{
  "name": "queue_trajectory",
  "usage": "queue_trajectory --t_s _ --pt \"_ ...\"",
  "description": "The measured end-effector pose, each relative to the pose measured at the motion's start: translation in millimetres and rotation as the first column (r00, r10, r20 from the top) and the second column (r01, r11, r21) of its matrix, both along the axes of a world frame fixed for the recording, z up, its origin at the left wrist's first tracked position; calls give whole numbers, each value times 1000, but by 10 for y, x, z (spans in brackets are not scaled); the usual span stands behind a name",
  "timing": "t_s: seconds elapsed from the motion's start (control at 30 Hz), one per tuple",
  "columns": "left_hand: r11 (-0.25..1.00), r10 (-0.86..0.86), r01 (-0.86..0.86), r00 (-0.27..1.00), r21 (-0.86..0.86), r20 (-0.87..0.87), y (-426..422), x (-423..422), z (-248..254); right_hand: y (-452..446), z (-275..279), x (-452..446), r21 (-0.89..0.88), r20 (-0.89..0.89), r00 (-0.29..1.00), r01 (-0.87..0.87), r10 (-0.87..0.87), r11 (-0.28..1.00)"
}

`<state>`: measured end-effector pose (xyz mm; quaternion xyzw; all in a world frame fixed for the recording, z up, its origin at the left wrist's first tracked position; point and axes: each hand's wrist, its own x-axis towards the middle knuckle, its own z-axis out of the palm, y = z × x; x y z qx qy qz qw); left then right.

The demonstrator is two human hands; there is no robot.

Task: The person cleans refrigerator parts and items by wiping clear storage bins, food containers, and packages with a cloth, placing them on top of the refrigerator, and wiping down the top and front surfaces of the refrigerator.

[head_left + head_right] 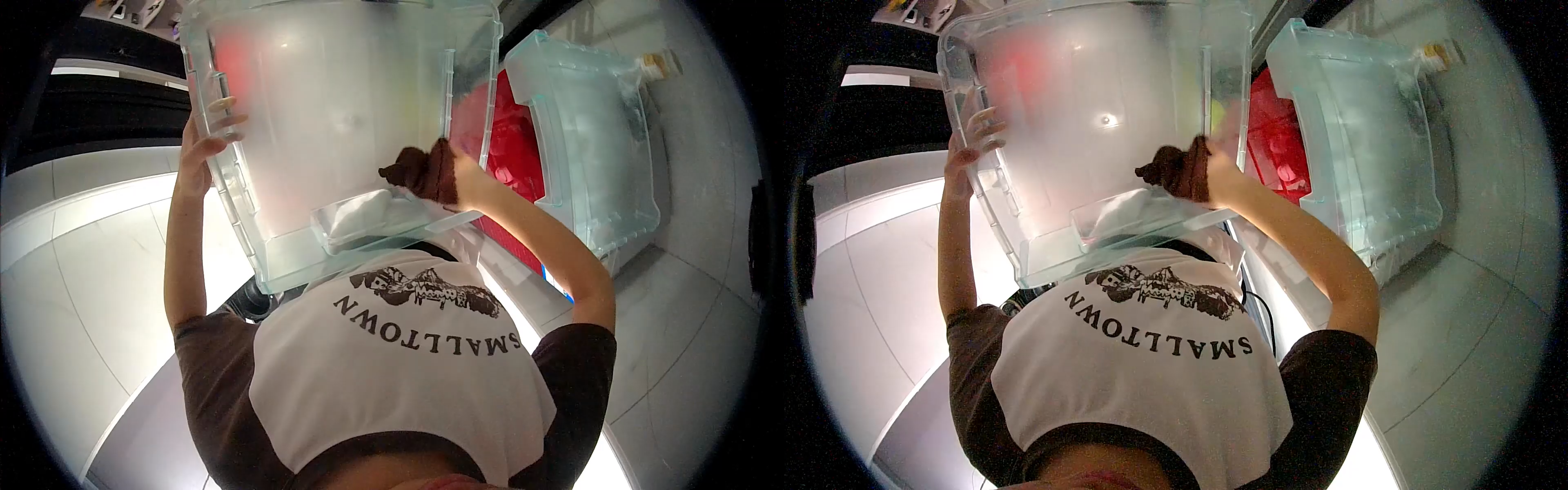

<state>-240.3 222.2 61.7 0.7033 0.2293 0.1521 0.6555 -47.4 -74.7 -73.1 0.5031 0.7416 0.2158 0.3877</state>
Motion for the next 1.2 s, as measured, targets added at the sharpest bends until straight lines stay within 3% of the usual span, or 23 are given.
queue_trajectory --t_s 0.03,0.07,0.17,0.27,0.33,0.4,0.47,0.57,0.67,0.87,1.0,1.2 --pt "1000 -5 5 1000 -3 6 -6 4 3 -31 22 -48 -221 -468 846 168 -256 961" --pt "1000 -9 9 1000 -7 12 -11 15 2 -58 41 -79 -482 -738 437 192 -514 855" --pt "999 14 -14 1000 39 1 -33 27 -11 -185 152 -81 -647 -759 -279 229 -588 727" --pt "998 30 -29 999 57 -16 -52 39 10 -128 278 -126 -803 -575 -501 192 -647 564" --pt "999 31 -30 999 26 -18 -60 48 31 -305 -392 -124 -733 -664 -455 245 -593 634" --pt "999 39 -38 999 15 -24 -69 61 57 -359 -473 -109 -637 -767 -309 250 -563 730" --pt "998 55 -55 998 20 -38 -104 70 70 -345 138 -67 -521 -853 -60 177 -519 835" --pt "996 88 -87 995 25 -55 -108 85 53 -194 468 -172 -622 -737 181 196 -651 758" --pt "997 62 -60 997 39 -54 -142 99 96 -177 400 -290 -624 -745 86 260 -662 737" --pt "995 23 -16 997 97 -75 -83 99 31 -32 661 -464 -535 -796 242 147 -555 832" --pt "994 75 -72 996 87 -38 -64 153 -15 103 711 -565 -502 -832 189 146 -522 852" --pt "979 180 -175 983 105 -38 -155 231 -64 424 924 -904 -435 -899 6 123 -439 892"
